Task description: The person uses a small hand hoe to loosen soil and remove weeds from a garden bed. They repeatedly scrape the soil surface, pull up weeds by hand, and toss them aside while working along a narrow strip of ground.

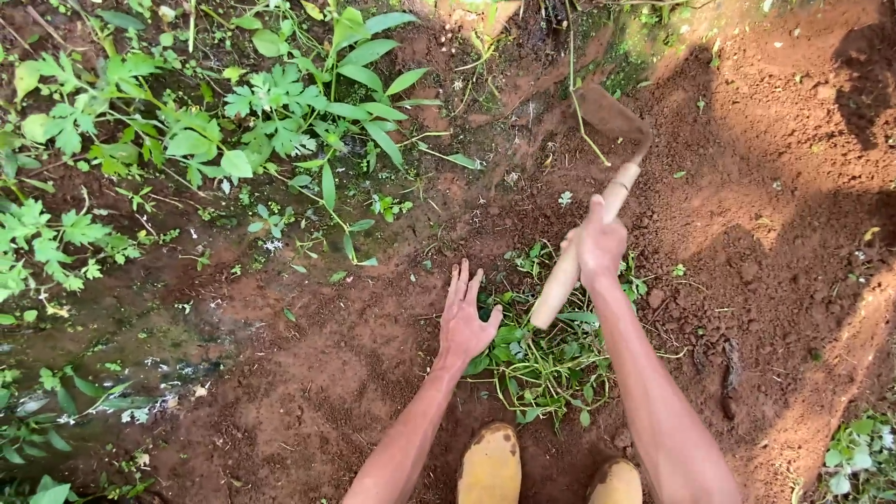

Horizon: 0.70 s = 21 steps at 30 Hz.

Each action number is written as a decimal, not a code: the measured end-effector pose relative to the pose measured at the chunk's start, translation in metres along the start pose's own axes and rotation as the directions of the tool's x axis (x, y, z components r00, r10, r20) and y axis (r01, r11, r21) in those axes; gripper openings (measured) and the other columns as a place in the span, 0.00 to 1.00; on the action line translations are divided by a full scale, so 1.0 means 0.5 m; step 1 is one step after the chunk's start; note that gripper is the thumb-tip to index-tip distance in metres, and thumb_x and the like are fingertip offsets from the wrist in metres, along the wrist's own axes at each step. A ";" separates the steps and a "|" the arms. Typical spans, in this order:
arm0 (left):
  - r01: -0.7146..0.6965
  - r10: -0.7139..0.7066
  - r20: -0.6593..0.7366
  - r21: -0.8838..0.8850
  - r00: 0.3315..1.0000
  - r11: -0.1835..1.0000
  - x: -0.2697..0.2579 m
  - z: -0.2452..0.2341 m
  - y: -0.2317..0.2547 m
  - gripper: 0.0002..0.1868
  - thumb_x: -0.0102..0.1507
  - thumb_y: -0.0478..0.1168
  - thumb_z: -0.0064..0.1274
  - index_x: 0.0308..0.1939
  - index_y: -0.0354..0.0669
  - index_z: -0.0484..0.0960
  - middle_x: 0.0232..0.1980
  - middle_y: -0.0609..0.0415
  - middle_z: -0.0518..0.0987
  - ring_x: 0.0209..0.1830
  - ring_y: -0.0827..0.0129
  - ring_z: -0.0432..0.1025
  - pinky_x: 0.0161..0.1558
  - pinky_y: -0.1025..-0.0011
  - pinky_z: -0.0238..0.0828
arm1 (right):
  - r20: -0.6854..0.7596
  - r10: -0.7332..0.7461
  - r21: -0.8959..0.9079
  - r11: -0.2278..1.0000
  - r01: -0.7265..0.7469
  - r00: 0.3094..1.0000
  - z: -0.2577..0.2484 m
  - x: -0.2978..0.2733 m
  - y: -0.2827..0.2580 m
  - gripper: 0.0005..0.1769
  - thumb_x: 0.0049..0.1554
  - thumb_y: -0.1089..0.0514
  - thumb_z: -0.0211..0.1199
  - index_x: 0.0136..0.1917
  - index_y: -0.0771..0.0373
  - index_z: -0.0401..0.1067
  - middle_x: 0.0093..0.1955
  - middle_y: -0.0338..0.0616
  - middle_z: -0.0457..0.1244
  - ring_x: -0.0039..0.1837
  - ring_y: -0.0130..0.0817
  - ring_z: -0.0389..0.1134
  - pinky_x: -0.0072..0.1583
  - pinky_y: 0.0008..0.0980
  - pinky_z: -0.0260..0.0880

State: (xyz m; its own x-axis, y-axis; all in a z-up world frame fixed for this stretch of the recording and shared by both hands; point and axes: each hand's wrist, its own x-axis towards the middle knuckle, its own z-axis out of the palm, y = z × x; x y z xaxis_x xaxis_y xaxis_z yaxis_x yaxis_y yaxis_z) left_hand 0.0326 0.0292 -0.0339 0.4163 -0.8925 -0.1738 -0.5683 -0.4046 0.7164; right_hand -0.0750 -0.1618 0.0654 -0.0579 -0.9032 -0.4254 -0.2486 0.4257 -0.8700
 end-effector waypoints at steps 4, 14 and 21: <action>-0.009 0.009 -0.001 0.003 1.000 1.000 -0.009 0.005 -0.006 0.41 0.57 0.46 0.58 0.73 0.43 0.65 0.83 0.46 0.49 0.82 0.50 0.45 0.78 0.56 0.47 | 0.174 0.069 -0.294 0.956 -0.015 0.982 -0.009 -0.011 0.047 0.23 0.70 0.46 0.48 0.53 0.71 0.64 0.31 0.47 0.63 0.29 0.33 0.68 0.32 0.28 0.75; 0.046 -0.022 0.202 -0.115 0.979 0.992 -0.048 -0.010 0.093 0.33 0.66 0.42 0.44 0.76 0.41 0.61 0.81 0.43 0.52 0.82 0.54 0.44 0.78 0.57 0.42 | 0.387 -0.080 -0.629 0.706 0.326 0.919 -0.084 -0.059 0.081 0.24 0.67 0.47 0.54 0.54 0.75 0.69 0.29 0.53 0.64 0.28 0.39 0.69 0.31 0.35 0.72; -0.073 0.136 0.263 -0.235 0.955 0.969 -0.056 0.058 0.041 0.27 0.68 0.44 0.44 0.71 0.41 0.69 0.76 0.45 0.65 0.77 0.54 0.59 0.74 0.55 0.53 | 0.537 -0.125 -0.748 0.385 0.540 0.834 -0.017 -0.060 0.118 0.28 0.67 0.40 0.51 0.50 0.70 0.71 0.30 0.55 0.64 0.31 0.46 0.71 0.33 0.40 0.75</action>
State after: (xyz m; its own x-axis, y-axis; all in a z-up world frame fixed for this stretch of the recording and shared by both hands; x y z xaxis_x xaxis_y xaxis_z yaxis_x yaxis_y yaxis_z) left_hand -0.0111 0.0404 -0.0338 0.1335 -0.9599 -0.2464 -0.4148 -0.2799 0.8658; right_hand -0.0960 -0.1098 0.0287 0.5024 -0.7766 -0.3802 -0.8506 -0.3651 -0.3783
